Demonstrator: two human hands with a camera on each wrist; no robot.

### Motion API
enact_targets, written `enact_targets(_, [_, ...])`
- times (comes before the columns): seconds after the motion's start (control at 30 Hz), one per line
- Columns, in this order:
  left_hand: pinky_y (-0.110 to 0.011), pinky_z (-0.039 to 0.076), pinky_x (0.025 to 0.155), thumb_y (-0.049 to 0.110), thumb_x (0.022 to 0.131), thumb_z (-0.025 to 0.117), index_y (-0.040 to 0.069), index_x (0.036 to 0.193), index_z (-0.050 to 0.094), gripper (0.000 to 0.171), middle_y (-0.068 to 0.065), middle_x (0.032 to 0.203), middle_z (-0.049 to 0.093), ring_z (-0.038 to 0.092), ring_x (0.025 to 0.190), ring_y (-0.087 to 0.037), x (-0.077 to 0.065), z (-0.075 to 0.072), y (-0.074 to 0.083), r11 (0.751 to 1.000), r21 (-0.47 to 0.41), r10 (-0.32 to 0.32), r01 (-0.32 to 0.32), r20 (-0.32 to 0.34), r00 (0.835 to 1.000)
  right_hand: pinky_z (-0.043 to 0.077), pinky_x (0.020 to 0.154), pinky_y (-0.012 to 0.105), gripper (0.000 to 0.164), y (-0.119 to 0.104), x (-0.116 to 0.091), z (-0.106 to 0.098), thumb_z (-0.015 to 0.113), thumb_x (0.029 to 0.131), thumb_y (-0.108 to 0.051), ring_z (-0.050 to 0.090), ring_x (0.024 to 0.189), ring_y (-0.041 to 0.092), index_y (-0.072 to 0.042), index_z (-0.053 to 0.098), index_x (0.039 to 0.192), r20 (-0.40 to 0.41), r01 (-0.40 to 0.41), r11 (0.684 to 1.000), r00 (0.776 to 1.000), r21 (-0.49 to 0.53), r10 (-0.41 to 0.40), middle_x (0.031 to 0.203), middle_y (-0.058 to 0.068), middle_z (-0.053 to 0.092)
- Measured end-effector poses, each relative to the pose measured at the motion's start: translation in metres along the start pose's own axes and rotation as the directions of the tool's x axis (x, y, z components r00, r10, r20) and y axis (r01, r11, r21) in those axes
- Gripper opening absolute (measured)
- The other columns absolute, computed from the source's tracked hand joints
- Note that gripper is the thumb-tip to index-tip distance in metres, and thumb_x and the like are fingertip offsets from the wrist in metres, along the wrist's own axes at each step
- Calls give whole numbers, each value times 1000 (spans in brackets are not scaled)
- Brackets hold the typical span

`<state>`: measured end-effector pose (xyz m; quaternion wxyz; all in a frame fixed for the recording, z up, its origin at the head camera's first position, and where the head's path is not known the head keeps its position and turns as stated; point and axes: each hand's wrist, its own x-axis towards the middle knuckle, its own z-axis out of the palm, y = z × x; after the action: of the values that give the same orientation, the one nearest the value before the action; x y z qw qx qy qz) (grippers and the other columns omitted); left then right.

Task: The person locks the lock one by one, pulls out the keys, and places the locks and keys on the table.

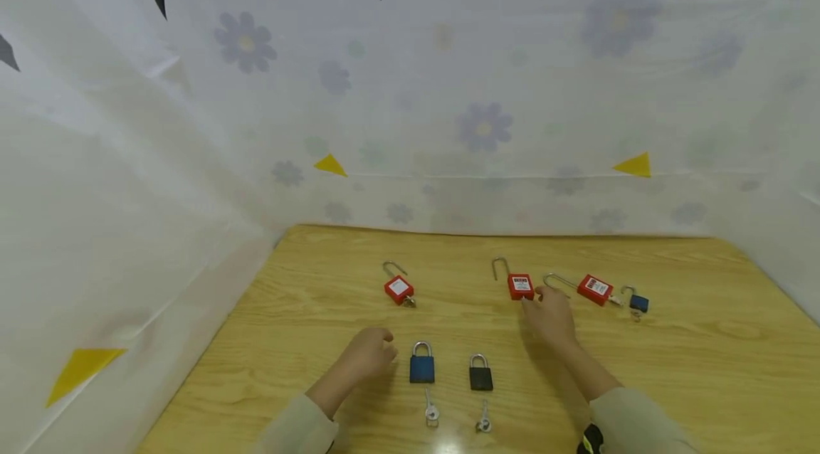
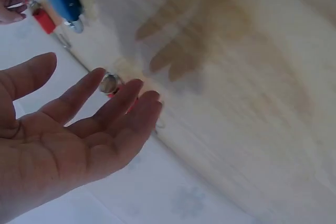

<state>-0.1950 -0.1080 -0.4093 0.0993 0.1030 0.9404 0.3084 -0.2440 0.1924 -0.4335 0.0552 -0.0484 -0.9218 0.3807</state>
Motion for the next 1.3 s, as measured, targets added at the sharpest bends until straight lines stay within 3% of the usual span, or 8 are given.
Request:
enact_targets(0.07, [-49, 49, 81, 5, 88, 52, -17, 102, 59, 27, -30, 103, 62, 59, 93, -38, -2, 1, -6, 1000, 20, -7, 7, 7, 1000, 47, 80, 51, 45, 5, 6, 7, 53, 89, -15, 54, 98, 44, 21, 49, 117, -19, -22, 1000, 1000, 15, 22, 113, 38, 52])
enact_targets(0.17, [-32, 47, 54, -4, 83, 51, -12, 74, 59, 14, -15, 71, 60, 53, 61, -21, -3, 6, -13, 999, 33, 21, -21, 1, 1000, 48, 74, 48, 45, 10, 12, 13, 56, 87, -17, 55, 87, 39, 20, 51, 112, -38, -53, 999, 998, -9, 52, 105, 37, 56])
enact_targets(0.3, [-19, 24, 41, -11, 73, 50, 9, 48, 38, 34, 5, 49, 30, 29, 44, -9, -5, 14, -17, 995, 47, 90, -87, -56, 994, 47, 78, 52, 54, 11, 16, 16, 55, 87, -25, 54, 95, 46, 18, 47, 119, -11, -111, 992, 994, -65, 110, 110, 37, 53])
enact_targets(0.53, [-18, 22, 41, -12, 72, 49, 11, 46, 33, 38, 6, 49, 26, 27, 45, -8, -5, 15, -13, 989, 94, 126, -113, -141, 982, 46, 65, 47, 54, 5, 20, 20, 52, 87, -37, 55, 89, 41, 12, 50, 109, 15, -205, 970, 978, -131, 209, 102, 30, 54])
enact_targets(0.7, [-18, 23, 40, -12, 73, 49, 12, 46, 33, 40, 6, 48, 27, 29, 44, -8, -5, 17, -13, 993, 70, 107, -99, -123, 987, 44, 69, 51, 56, 1, 20, 24, 50, 89, -38, 51, 96, 45, 14, 49, 110, -19, -235, 955, 972, -181, 236, 105, 31, 48])
enact_targets(0.83, [-16, 22, 39, -12, 74, 48, 13, 45, 31, 42, 8, 46, 25, 28, 42, -7, -5, 20, -12, 995, 30, 93, -90, -107, 990, 45, 67, 51, 51, 5, 20, 25, 54, 87, -35, 54, 91, 43, 13, 52, 104, -80, -223, 957, 974, -187, 211, 101, 29, 51])
enact_targets(1.13, [-18, 25, 41, -8, 75, 53, 13, 47, 32, 41, 6, 48, 29, 31, 45, -8, -1, 15, -10, 994, 92, 80, -65, -168, 983, 43, 57, 36, 37, 8, 20, 21, 65, 80, -23, 55, 72, 30, 12, 57, 87, -136, -107, 993, 986, -41, 101, 84, 26, 60])
enact_targets(1.3, [-18, 24, 40, -6, 76, 54, 15, 47, 32, 42, 7, 47, 29, 30, 43, -8, -2, 15, -10, 997, 52, 59, -51, -175, 983, 36, 52, 25, 33, 10, 14, 21, 70, 79, -18, 50, 66, 22, 12, 58, 83, -154, -71, 993, 984, 93, 85, 77, 22, 61])
